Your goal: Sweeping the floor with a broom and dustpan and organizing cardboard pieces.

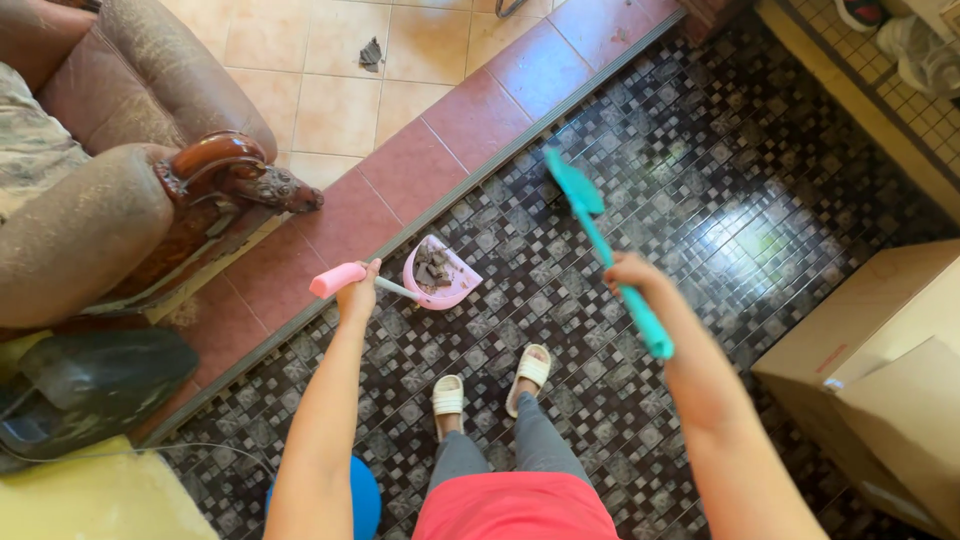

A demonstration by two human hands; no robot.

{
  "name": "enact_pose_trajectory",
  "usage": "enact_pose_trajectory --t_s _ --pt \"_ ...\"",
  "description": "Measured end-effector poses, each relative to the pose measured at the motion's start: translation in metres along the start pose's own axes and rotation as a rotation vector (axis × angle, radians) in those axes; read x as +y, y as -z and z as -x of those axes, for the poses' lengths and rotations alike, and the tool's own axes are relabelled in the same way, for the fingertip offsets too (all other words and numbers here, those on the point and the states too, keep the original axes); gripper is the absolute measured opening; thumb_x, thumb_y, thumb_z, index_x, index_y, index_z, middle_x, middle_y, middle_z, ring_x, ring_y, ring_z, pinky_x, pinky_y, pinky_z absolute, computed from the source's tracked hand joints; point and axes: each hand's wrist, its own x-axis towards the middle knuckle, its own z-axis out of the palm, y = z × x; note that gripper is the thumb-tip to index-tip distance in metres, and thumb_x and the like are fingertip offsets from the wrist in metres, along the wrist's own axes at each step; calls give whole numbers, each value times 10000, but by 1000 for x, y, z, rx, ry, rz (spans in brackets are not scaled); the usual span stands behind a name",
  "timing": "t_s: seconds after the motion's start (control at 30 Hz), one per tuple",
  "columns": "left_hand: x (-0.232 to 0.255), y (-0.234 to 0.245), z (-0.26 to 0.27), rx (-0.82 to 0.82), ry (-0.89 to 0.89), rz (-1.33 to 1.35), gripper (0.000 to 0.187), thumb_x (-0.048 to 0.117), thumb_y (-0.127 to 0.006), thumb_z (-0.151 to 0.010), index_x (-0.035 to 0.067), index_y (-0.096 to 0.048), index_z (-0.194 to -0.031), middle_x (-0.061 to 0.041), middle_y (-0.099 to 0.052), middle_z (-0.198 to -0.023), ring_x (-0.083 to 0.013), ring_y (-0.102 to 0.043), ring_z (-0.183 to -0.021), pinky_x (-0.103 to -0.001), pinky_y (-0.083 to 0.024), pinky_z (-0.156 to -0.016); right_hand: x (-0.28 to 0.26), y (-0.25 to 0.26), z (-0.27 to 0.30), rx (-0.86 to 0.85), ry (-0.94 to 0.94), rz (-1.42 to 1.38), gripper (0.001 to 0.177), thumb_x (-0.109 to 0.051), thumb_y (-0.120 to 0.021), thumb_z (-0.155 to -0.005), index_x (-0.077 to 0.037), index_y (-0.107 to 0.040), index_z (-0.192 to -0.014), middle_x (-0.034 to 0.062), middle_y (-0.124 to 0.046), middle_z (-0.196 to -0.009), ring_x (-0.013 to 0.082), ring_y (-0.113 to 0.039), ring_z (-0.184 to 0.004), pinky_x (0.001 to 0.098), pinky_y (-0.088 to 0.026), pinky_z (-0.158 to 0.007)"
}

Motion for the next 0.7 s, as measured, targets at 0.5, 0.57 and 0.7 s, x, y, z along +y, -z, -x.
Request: enact_pose_trajectory --t_s 0.5,0.57,0.7 --pt "-46 78 15 -101 1 34 411 436 -683 -981 45 -645 -858 -118 -621 -784 -262 -593 -779 -419 -466 -722 -134 -119 232 -240 -24 429 725 -82 -680 -861 -194 -468 -1545 62 -611 -696 152 -567 -537 321 -519 -479" --pt "-60 81 18 -73 -6 31 410 436 -687 -975 45 -646 -858 -119 -622 -777 -256 -594 -774 -419 -465 -724 -142 -108 218 -186 -21 424 748 -72 -679 -861 -205 -438 -1557 78 -614 -698 163 -568 -538 334 -515 -478" --pt "-82 87 32 28 13 81 412 429 -698 -965 37 -642 -850 -129 -630 -763 -260 -593 -758 -413 -477 -738 -154 -115 149 -37 74 270 753 -17 -650 -841 -136 -447 -1556 123 -615 -708 212 -562 -511 366 -490 -448"
